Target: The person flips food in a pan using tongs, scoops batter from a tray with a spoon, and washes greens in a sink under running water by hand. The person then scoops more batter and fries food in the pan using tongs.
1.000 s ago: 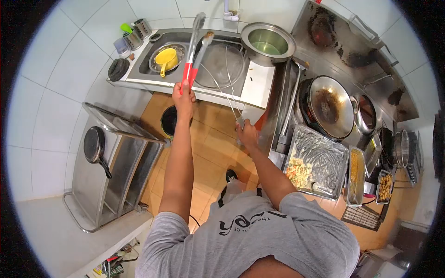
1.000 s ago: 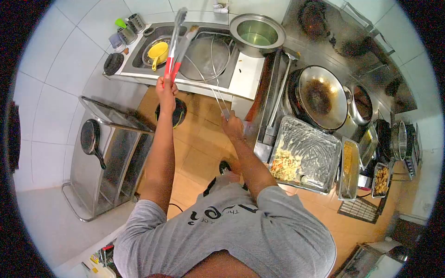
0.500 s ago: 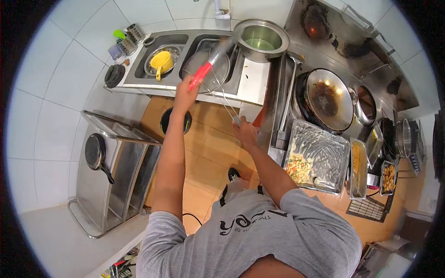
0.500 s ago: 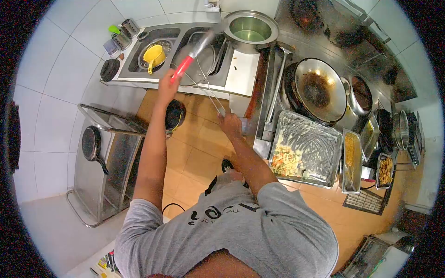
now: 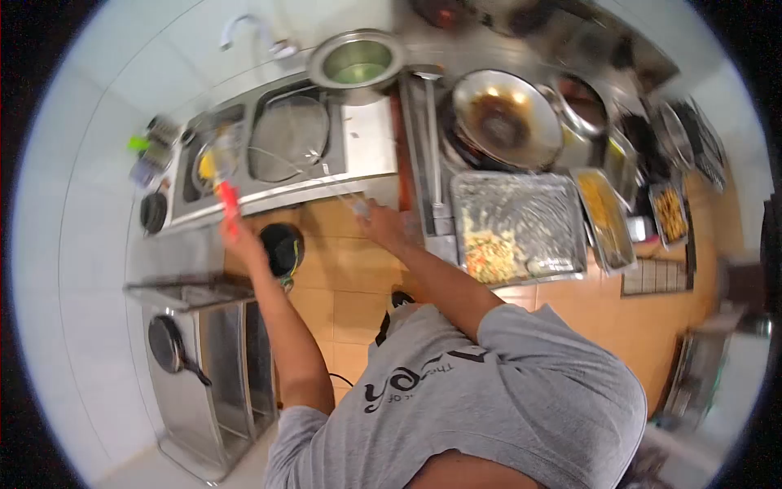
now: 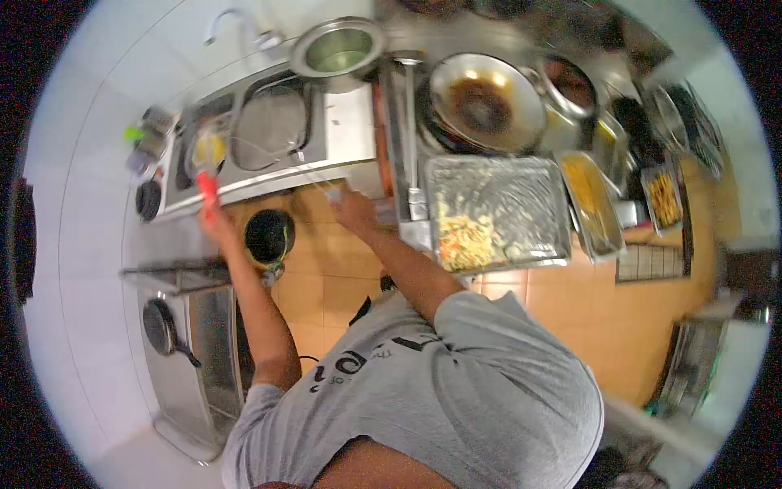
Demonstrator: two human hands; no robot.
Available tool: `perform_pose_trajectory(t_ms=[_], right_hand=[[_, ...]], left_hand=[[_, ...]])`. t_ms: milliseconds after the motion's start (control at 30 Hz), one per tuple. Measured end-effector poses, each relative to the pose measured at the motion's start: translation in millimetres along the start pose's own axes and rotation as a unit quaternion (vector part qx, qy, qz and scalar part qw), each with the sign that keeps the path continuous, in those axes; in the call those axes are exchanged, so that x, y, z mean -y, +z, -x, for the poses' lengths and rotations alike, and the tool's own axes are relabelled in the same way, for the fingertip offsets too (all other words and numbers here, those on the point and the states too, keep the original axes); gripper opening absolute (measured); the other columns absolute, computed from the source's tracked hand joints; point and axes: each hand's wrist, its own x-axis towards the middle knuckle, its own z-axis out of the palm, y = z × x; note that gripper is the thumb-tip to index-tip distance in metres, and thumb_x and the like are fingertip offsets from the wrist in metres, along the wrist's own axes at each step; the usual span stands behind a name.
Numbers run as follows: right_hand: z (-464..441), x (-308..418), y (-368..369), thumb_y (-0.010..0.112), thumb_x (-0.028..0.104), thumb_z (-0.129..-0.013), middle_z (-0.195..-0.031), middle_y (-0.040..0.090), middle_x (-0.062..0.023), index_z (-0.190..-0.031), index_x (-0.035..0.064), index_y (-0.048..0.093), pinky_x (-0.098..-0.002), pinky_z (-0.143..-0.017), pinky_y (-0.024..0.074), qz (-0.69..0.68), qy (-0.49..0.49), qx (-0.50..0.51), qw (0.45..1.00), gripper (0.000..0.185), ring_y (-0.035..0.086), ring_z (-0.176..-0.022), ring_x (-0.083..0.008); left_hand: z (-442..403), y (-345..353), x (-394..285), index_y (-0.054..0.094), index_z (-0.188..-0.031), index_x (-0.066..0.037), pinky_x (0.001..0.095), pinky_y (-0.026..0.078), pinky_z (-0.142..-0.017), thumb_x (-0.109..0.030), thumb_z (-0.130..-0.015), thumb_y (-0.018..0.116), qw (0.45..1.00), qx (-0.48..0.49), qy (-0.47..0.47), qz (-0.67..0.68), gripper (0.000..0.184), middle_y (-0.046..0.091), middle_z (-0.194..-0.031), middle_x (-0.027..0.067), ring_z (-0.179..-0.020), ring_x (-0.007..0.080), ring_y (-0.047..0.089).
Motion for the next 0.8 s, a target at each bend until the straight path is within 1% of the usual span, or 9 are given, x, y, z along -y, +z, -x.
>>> perform_pose_trajectory(t_ms=[100,200,267,333,400,500,567,667,800], right_hand=[[20.9,17.4,-57.9,0.053,0.039,-0.08,-0.077,0.059,-0.0227,-0.1,0.0002,0.051,-0.0461,-0.066,0.0459,-0.094,0.004,-0.02,0.995,0.044,0.059,-0.075,-0.0382],[30.8,-2.3,-119.1,0.055,0.042,-0.08,-0.078,0.058,-0.0209,-0.097,-0.0002,0.053,-0.0424,-0.066,0.0452,-0.197,0.004,0.078,0.977,0.046,0.058,-0.075,-0.0333],[42.1,-58.1,-151.1,0.057,0.044,-0.08,-0.072,0.056,-0.0055,-0.096,-0.0018,0.054,-0.026,-0.052,0.0398,-0.292,-0.065,0.093,0.95,0.049,0.052,-0.063,-0.0116],[92.3,-70.6,-235.5,0.053,0.037,-0.085,-0.071,0.05,0.0016,-0.101,0.0037,0.056,-0.0227,-0.046,0.0346,-0.24,0.057,0.054,0.968,0.037,0.041,-0.055,-0.0074],[130.1,-100.2,-298.6,0.046,0.034,-0.09,-0.062,0.037,0.0074,-0.111,0.0106,0.056,-0.0181,-0.042,0.0238,-0.297,0.086,0.114,0.944,0.033,0.031,-0.049,-0.0023],[161.4,-157.7,-353.0,0.043,0.036,-0.091,-0.069,0.051,-0.0009,-0.103,0.0051,0.059,-0.0251,-0.055,0.0392,-0.257,0.208,0.06,0.942,0.037,0.044,-0.058,-0.0103],[154.2,-211.9,-369.2,0.042,0.035,-0.09,-0.069,0.057,-0.0092,-0.106,0.0046,0.058,-0.0318,-0.059,0.0427,-0.058,0.168,-0.004,0.984,0.037,0.054,-0.062,-0.0207],[124.9,-273.9,-391.0,0.043,0.033,-0.089,-0.078,0.06,-0.0211,-0.108,0.0026,0.055,-0.04,-0.066,0.0447,0.038,0.053,-0.052,0.997,0.037,0.059,-0.075,-0.035],[91.9,-293.6,-397.2,0.043,0.025,-0.087,-0.082,0.059,-0.0262,-0.109,0.0014,0.053,-0.0486,-0.071,0.0442,0.179,-0.048,-0.092,0.978,0.034,0.057,-0.079,-0.0426]], left_hand=[[25.4,1.5,-33.2,0.041,-0.082,-0.009,0.0202,0.026,-0.039,-0.024,-0.089,0.05,0.988,-0.072,0.024,0.134,0.019,0.043,-0.062,0.0006,-0.046,0.006,0.036],[61.2,11.9,-67.7,0.038,-0.078,-0.008,0.0205,0.025,-0.039,-0.028,-0.089,0.051,0.983,-0.063,0.016,0.173,0.027,0.04,-0.06,0.0003,-0.046,0.0062,0.035],[74.6,9.2,-65.9,0.037,-0.076,-0.008,0.0204,0.025,-0.039,-0.032,-0.088,0.053,0.984,-0.036,-0.006,0.174,0.031,0.038,-0.059,0.0,-0.046,0.0063,0.034],[95.5,17.2,-73.0,0.036,-0.076,-0.009,0.0204,0.025,-0.039,-0.032,-0.088,0.053,0.987,-0.008,-0.007,0.16,0.031,0.037,-0.058,-0.0004,-0.046,0.0062,0.034],[115.4,28.4,-72.8,0.036,-0.076,-0.009,0.0203,0.024,-0.039,-0.032,-0.088,0.052,0.987,0.01,-0.024,0.16,0.03,0.035,-0.058,-0.0009,-0.046,0.006,0.033],[141.5,41.1,-61.3,0.036,-0.075,-0.011,0.0202,0.023,-0.038,-0.031,-0.088,0.052,0.983,0.032,-0.055,0.171,0.03,0.033,-0.057,-0.0017,-0.044,0.0057,0.032],[156.3,51.1,-55.3,0.035,-0.075,-0.011,0.0202,0.022,-0.037,-0.031,-0.088,0.052,0.982,0.052,-0.062,0.17,0.029,0.032,-0.056,-0.0021,-0.044,0.0055,0.03],[182.1,72.7,-72.7,0.034,-0.073,-0.011,0.0201,0.021,-0.037,-0.031,-0.088,0.052,0.983,0.036,-0.06,0.167,0.031,0.03,-0.056,-0.0026,-0.043,0.0056,0.029],[216.1,98.4,-99.6,0.034,-0.073,-0.012,0.0196,0.021,-0.037,-0.032,-0.088,0.052,0.983,0.014,-0.067,0.172,0.031,0.031,-0.056,-0.0025,-0.043,0.0054,0.03]])
